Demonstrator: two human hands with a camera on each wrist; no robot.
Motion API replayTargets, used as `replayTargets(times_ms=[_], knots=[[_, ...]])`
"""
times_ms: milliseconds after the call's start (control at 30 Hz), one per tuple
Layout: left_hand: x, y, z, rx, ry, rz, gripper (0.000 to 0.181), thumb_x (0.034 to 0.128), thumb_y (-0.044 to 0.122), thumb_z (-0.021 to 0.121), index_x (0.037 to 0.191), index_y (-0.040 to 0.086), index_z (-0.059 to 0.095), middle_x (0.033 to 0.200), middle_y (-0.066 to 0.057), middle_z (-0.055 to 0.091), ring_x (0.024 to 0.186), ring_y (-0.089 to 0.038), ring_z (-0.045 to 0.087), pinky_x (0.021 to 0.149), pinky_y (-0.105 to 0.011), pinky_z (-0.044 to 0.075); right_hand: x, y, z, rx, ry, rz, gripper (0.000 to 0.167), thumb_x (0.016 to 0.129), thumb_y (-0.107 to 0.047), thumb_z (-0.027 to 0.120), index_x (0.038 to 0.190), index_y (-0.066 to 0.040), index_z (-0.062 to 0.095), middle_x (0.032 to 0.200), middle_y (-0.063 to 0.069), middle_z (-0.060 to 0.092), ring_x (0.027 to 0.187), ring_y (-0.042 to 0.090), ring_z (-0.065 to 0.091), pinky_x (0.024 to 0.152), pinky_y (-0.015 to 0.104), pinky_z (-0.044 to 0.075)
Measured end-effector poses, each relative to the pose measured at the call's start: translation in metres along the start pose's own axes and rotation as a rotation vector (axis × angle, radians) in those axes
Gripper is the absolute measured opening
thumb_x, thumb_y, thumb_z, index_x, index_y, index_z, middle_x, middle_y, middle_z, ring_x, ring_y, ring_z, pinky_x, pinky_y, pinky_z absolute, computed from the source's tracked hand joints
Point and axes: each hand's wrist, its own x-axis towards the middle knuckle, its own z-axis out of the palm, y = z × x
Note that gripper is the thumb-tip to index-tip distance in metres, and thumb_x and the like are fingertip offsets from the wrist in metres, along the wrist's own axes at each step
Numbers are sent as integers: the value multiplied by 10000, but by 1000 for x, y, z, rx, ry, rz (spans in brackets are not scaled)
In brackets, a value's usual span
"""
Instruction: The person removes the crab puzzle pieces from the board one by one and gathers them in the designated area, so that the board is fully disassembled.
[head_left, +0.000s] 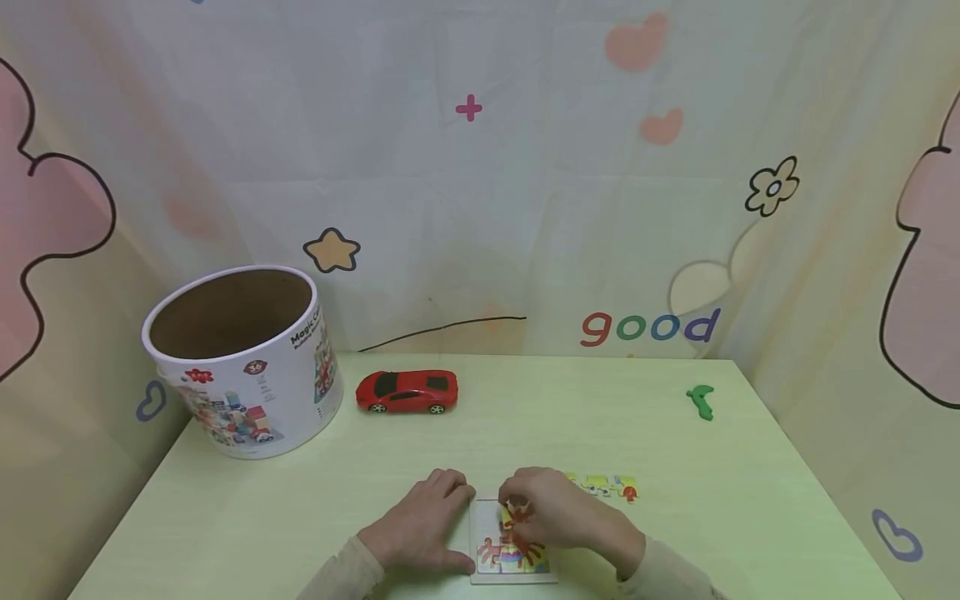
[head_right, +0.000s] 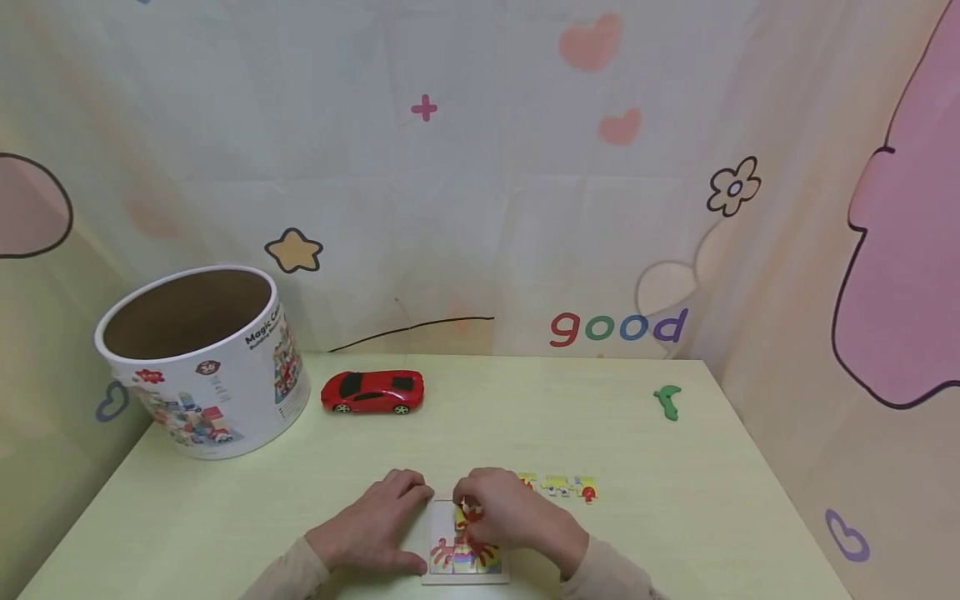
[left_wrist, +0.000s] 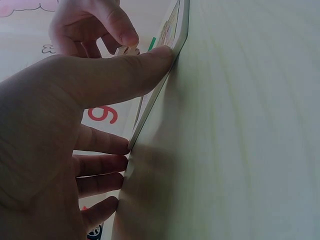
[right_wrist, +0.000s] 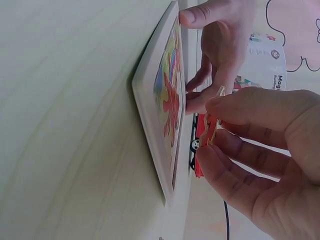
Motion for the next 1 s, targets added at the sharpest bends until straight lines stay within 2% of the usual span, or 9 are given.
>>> replayTargets(times_ms=[333,600,833,1000], knots=[[-1,2,-2,-5,0,7,859,721,702,695,1337,133,510,1324,-6,458,1211,-176,424,1030,-392,421,-7,8,-2,-10,32,-23,239,791,-108,752,1022,-129,699,891,-98,612,803,40,556,714,197,496],[0,1,-2,-17,-16,-18,866,717,711,691,1351,151,502,1334,8,452,1216,-171,421,1038,-393,417,-12,13,-6,0,49,-29,241,782,-81,745,1015,-118,699,892,-79,618,802,54,557,715,201,500],[1,1,-2,-14,-15,-11,863,721,706,691,1351,149,500,1339,5,450,1220,-173,419,1041,-390,413,-17,17,-6,-28,85,-49,184,801,-100,746,978,-117,700,852,-81,607,776,49,550,692,184,488],[0,2,-3,-16,-21,-14,862,718,720,684,1340,151,505,1326,14,449,1207,-168,421,1036,-388,419,-20,20,-7,-10,81,-63,183,804,-78,737,980,-105,695,867,-70,618,793,50,572,696,195,515]])
